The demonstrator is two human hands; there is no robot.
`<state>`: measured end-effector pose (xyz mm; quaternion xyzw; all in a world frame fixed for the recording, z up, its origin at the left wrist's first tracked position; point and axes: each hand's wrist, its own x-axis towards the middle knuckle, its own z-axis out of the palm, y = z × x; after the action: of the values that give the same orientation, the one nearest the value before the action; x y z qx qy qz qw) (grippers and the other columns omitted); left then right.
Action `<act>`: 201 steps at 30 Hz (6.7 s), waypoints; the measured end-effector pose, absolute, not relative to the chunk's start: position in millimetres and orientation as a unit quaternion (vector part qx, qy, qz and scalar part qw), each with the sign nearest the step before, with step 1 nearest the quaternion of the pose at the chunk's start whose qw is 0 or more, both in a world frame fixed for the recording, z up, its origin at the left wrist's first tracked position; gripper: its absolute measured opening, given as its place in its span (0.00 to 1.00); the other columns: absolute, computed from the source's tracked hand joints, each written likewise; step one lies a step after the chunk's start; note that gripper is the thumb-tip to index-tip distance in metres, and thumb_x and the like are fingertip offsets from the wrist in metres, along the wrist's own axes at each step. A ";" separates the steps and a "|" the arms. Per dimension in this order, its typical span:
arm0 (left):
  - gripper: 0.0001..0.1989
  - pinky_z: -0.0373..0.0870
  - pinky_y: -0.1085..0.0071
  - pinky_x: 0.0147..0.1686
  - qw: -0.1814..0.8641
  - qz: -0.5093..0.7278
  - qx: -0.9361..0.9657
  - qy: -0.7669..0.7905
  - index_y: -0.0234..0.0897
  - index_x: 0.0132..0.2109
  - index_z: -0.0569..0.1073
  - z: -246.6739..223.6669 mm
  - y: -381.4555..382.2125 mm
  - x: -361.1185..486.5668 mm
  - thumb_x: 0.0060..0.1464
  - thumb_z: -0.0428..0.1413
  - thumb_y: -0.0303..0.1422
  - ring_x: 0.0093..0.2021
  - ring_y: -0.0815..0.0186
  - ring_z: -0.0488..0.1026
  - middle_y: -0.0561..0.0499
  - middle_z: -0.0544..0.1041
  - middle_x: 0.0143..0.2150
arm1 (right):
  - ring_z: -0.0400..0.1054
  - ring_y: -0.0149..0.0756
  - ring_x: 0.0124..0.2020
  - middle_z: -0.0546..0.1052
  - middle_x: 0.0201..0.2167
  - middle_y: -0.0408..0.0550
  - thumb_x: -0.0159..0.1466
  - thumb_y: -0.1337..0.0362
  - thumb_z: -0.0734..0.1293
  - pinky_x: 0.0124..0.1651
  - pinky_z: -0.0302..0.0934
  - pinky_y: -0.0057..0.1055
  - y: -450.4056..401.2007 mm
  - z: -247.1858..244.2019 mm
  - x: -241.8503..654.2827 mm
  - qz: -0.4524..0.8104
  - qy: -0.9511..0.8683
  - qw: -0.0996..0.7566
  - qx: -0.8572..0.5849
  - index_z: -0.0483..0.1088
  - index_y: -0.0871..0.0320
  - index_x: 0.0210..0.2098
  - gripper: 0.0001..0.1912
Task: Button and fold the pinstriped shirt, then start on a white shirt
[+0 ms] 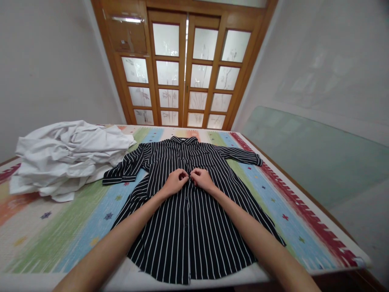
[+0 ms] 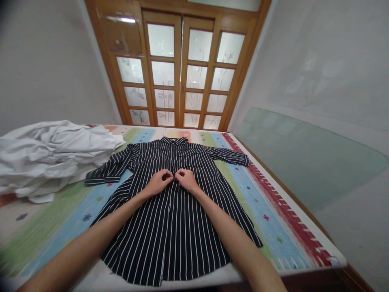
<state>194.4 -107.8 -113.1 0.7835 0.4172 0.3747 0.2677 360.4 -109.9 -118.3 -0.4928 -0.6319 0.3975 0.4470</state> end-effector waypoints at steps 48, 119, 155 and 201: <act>0.14 0.78 0.68 0.30 0.490 0.458 0.621 0.405 0.35 0.34 0.72 -125.9 -102.8 190.1 0.45 0.65 0.38 0.26 0.64 0.78 0.51 0.79 0.27 | 0.70 0.32 0.28 0.79 0.30 0.46 0.52 0.61 0.71 0.33 0.66 0.29 -109.8 -125.6 363.9 0.374 -0.673 0.482 -0.419 0.75 0.59 0.33 0.10; 0.11 0.74 0.69 0.34 0.410 0.404 0.685 0.446 0.34 0.26 0.75 -121.5 -97.5 188.8 0.53 0.55 0.34 0.25 0.74 0.69 0.47 0.70 0.45 | 0.69 0.31 0.26 0.78 0.27 0.46 0.54 0.65 0.71 0.32 0.63 0.28 -115.8 -122.6 362.0 0.266 -0.719 0.470 -0.438 0.78 0.58 0.31 0.05; 0.06 0.64 0.57 0.50 0.132 0.340 0.790 0.492 0.37 0.33 0.72 -129.2 -107.7 190.1 0.57 0.52 0.29 0.45 0.58 0.69 0.46 0.73 0.41 | 0.67 0.34 0.32 0.74 0.30 0.46 0.63 0.66 0.64 0.37 0.59 0.30 -124.1 -120.2 353.3 0.076 -0.779 0.340 -0.521 0.72 0.58 0.32 0.06; 0.05 0.66 0.69 0.37 0.282 0.266 0.826 0.409 0.36 0.33 0.72 -97.9 -176.3 174.3 0.52 0.54 0.23 0.34 0.66 0.70 0.52 0.73 0.33 | 0.61 0.27 0.20 0.69 0.17 0.39 0.53 0.57 0.72 0.25 0.50 0.24 -185.7 -95.9 357.2 0.208 -0.801 0.226 -0.513 0.68 0.60 0.21 0.14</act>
<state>174.3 -176.3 -97.9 0.8262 0.4093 0.2656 0.2816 357.2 -185.7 -95.9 -0.5132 -0.8013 0.2080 0.2262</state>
